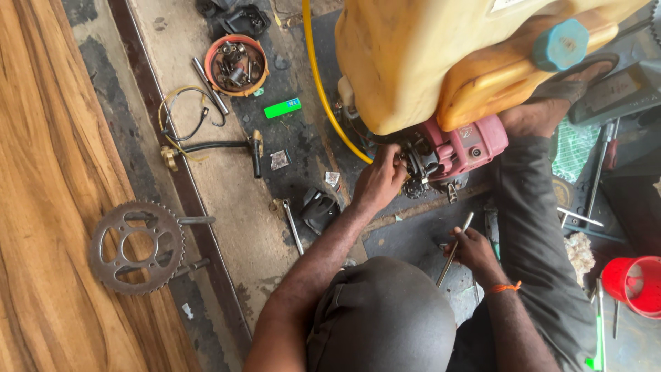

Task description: The person disassembles a small engine component using a wrench and screwdriver, removes a part, and then reassembles it. They manipulate the engine part and use tools to loosen and tighten fasteners.

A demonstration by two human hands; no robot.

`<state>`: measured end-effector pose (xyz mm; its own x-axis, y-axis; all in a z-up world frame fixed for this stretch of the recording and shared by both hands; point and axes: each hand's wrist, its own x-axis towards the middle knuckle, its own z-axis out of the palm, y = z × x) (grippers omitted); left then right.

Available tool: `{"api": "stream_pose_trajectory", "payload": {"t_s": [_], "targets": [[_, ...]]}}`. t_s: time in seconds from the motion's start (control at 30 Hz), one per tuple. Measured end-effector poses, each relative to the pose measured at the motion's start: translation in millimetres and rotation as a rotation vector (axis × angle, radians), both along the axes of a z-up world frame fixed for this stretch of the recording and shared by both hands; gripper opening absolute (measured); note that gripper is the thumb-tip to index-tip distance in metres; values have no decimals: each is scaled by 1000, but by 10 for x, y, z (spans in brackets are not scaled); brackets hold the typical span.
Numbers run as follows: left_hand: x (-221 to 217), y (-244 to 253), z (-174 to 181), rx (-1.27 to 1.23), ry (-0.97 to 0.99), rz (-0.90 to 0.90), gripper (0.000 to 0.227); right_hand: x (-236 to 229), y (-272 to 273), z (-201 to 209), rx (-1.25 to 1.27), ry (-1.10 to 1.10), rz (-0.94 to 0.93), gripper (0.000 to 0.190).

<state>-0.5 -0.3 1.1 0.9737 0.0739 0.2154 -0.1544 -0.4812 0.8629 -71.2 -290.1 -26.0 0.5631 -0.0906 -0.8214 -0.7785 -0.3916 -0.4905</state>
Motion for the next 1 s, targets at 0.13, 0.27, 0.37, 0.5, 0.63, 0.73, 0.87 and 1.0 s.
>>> {"api": "stream_pose_trajectory", "payload": {"t_s": [0.13, 0.27, 0.37, 0.5, 0.63, 0.73, 0.87, 1.0], "targets": [[18, 23, -39, 144, -1, 26, 15, -17, -8, 1, 27, -6, -9, 44], [38, 5, -139, -28, 21, -18, 31, -8, 34, 47, 0, 4, 5, 45], [52, -32, -221, 54, -112, 7, 26, -18, 54, 99, -33, 11, 26, 45], [73, -19, -261, 202, 49, 11, 18, -14, 89, 146, -26, 11, 27, 45], [76, -1, -238, 204, 203, -24, 21, -1, 82, 145, -7, 15, 10, 47], [39, 2, -231, 110, -64, 12, 32, -1, 77, 119, -29, 10, 33, 47], [58, -8, -277, 145, -225, 48, 30, -7, 67, 105, -15, 9, 22, 46], [95, -9, -359, 184, 124, -15, 22, -5, 65, 106, -10, 14, 10, 45]]}}
